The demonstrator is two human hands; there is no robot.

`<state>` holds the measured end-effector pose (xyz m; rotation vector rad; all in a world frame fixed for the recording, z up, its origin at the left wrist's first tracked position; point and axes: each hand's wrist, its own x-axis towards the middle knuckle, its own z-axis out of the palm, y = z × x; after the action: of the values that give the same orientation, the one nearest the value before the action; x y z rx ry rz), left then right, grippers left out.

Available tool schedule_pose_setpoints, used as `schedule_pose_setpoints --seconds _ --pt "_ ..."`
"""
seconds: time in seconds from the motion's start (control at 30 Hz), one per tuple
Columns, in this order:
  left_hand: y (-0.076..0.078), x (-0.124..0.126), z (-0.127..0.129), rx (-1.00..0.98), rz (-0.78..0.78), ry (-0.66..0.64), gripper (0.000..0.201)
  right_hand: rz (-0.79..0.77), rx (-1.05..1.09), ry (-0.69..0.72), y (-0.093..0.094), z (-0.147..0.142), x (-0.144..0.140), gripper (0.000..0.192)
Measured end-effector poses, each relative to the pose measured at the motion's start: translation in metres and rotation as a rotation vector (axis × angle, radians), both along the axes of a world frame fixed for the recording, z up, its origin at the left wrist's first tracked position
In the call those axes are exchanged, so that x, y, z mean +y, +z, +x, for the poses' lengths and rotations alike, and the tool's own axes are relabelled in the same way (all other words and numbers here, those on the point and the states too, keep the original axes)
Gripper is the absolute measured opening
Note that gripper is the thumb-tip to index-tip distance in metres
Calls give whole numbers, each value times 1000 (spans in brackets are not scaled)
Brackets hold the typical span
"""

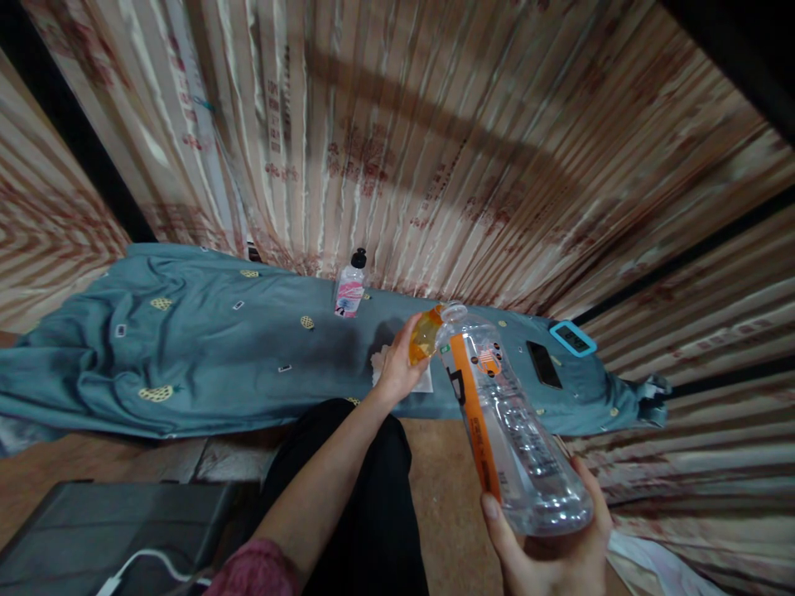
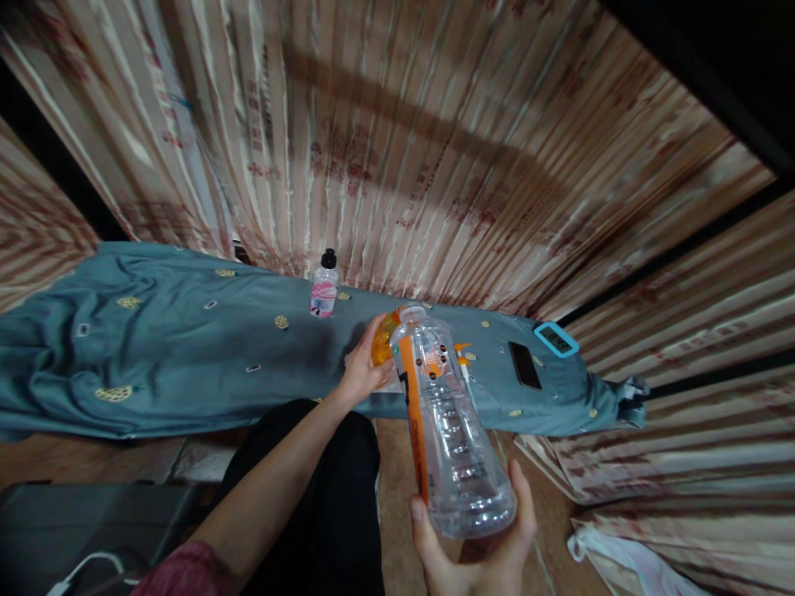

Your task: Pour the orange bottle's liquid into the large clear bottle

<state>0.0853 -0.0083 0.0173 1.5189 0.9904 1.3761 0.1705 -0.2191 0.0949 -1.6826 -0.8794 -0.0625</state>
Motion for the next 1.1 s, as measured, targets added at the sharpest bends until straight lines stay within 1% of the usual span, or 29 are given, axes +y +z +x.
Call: schedule_pose_setpoints --seconds 0.2,0.3,0.47,0.6,0.73,0.93,1.1 --pt "-1 0 0 4 8 1 86 -2 -25 13 -3 3 -1 117" --pt "-2 0 1 15 9 3 86 2 0 26 -4 4 -2 118" --pt "-3 1 0 6 17 -6 86 -15 -43 2 -6 7 -2 116" --pt "-3 1 -1 33 23 -2 86 13 -43 23 -9 11 -2 116" --pt "-3 1 -1 38 14 2 86 -20 -47 21 -5 6 -1 113" --pt "-3 1 0 -1 33 -13 86 -2 14 7 3 -1 2 121" --pt "-4 2 -1 14 48 -12 86 -51 -37 -19 2 2 -1 119"
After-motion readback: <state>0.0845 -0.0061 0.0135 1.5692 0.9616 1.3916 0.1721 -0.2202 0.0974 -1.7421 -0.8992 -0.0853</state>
